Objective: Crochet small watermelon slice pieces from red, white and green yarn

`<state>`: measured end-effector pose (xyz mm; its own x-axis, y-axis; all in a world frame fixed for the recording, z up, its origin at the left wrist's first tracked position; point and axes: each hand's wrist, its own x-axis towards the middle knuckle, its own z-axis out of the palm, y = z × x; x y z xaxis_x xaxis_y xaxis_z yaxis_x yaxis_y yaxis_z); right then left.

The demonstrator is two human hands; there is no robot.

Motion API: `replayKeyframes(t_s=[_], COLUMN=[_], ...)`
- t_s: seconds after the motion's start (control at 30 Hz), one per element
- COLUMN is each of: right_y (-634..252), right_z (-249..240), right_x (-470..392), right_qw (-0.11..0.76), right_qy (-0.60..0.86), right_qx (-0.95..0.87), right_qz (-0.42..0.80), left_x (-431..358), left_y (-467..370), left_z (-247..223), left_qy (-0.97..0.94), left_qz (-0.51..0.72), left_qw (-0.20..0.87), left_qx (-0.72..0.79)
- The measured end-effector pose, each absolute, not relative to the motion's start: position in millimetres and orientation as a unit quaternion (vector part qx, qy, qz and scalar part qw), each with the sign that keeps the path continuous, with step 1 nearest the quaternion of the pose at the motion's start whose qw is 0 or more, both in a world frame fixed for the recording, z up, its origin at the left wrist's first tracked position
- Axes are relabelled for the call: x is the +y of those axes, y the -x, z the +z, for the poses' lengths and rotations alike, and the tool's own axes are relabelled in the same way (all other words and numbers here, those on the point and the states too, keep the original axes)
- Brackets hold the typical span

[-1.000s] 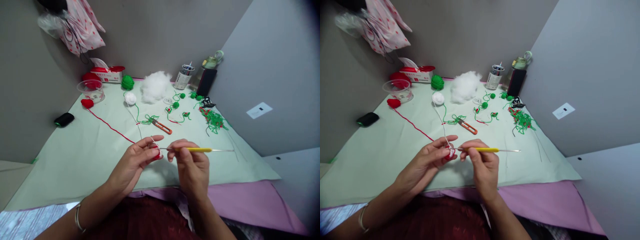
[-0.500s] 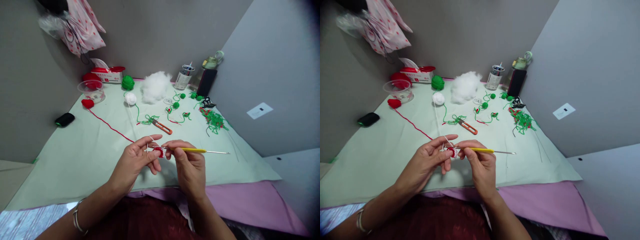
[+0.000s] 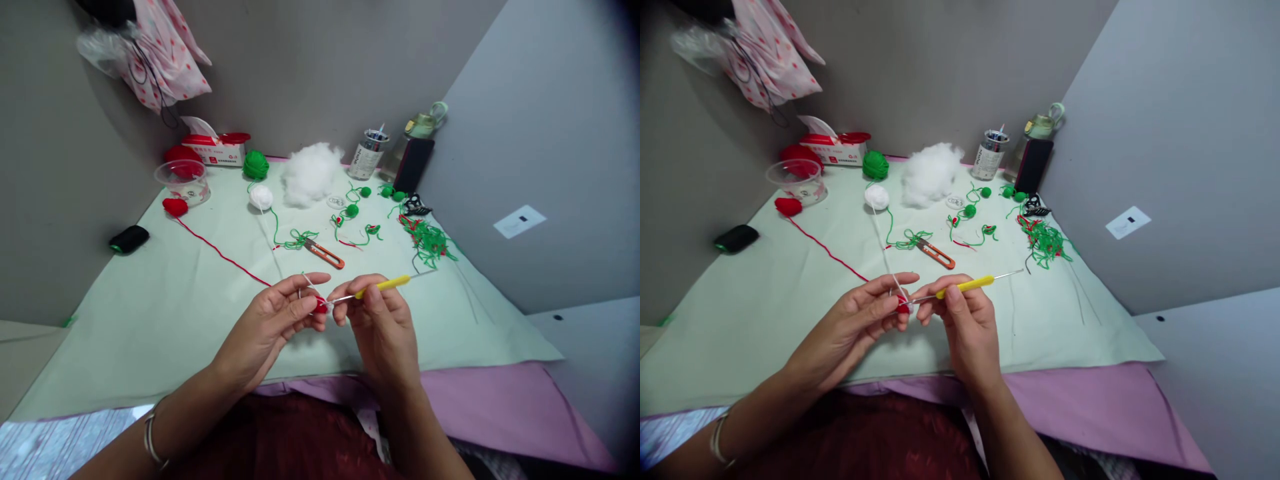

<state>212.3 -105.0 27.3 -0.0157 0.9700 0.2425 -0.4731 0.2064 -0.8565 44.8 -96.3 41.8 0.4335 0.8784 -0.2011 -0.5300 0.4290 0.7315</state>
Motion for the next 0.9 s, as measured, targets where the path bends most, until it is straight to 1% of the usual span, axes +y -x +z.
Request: replayKeyframes(t_s=[0.07, 0.13, 0.23, 0.4, 0.47, 0.53, 0.57, 0.6, 0.7, 0.77, 0.83, 0.9], right_y=[-215, -217, -219, -218, -216, -214, -214, -213, -213, -212, -211, -209], right_z=[27, 29, 31, 24, 18, 14, 13, 13, 17, 21, 23, 24], right_x=[-108, -113, -120, -122, -120, -119, -119, -120, -120, -118, -116, -115], right_qw=[0.641, 0.637, 0.609, 0.505, 0.475, 0.469, 0.48, 0.5, 0.612, 0.661, 0.66, 0.64], right_qy=[0.3, 0.33, 0.362, 0.352, 0.353, 0.361, 0.367, 0.376, 0.385, 0.374, 0.37, 0.383], right_qx=[-0.474, -0.522, -0.633, -0.787, -0.805, -0.8, -0.792, -0.778, -0.678, -0.601, -0.574, -0.585], right_qz=[0.524, 0.46, 0.313, 0.045, -0.051, -0.096, -0.086, -0.051, 0.131, 0.249, 0.312, 0.319], left_x=[-97, -97, -96, -98, -100, -100, -100, -99, -97, -97, -99, -101], left_y=[-44, -43, -43, -47, -49, -49, -49, -48, -46, -45, -46, -48], left_z=[42, 42, 39, 35, 35, 36, 37, 38, 41, 43, 44, 43], left_qy=[-0.307, -0.323, -0.357, -0.365, -0.345, -0.305, -0.28, -0.257, -0.227, -0.243, -0.272, -0.298], left_qz=[0.446, 0.452, 0.466, 0.492, 0.496, 0.473, 0.453, 0.435, 0.427, 0.436, 0.434, 0.44], left_qw=[0.784, 0.771, 0.739, 0.704, 0.714, 0.757, 0.783, 0.805, 0.82, 0.81, 0.802, 0.785], left_qx=[0.303, 0.312, 0.332, 0.359, 0.353, 0.333, 0.321, 0.311, 0.305, 0.308, 0.308, 0.318])
